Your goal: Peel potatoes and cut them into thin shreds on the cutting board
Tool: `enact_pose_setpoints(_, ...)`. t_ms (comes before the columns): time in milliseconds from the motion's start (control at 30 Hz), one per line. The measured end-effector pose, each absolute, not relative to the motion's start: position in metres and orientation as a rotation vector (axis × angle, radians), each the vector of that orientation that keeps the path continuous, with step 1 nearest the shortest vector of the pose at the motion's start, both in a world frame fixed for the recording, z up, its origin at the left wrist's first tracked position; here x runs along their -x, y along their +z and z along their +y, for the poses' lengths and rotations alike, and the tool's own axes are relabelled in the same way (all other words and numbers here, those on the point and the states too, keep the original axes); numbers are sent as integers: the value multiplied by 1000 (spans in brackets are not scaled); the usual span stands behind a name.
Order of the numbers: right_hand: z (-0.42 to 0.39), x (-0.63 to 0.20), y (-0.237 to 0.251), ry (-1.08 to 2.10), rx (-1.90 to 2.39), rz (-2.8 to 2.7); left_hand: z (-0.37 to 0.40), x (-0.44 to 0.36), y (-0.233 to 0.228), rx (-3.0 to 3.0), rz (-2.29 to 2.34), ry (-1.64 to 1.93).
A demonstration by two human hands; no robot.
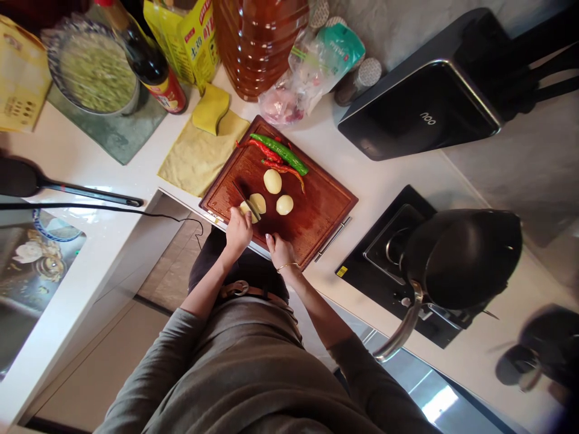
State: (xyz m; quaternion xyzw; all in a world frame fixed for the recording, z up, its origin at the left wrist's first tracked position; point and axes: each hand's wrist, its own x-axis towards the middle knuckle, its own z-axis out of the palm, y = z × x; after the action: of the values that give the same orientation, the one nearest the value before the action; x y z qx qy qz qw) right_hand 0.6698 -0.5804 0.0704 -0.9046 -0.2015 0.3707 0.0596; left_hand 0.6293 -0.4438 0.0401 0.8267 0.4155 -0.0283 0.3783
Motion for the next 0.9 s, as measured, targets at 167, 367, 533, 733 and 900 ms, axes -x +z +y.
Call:
enact_pose_setpoints(167, -583, -671, 68, 1076, 2673, -635, -443, -631, 42, -2108, 1066, -69)
enact_pose_setpoints(367, -583, -673, 73, 1072, 2645, -643, -443, -632, 43, -2121, 1066, -116)
enact_pose_setpoints(533, -578, -676, 83, 1116, 2650, -641, -443, -632, 43, -2161, 1047, -112)
enact_pose_setpoints(733, -575, -678, 92, 1122, 2635, -637, -444, -631, 40, -2191, 1040, -93)
enact_pose_setpoints(900, -575, -674, 97, 1123, 2669, -625, -446, -628, 35, -2186, 1020, -34)
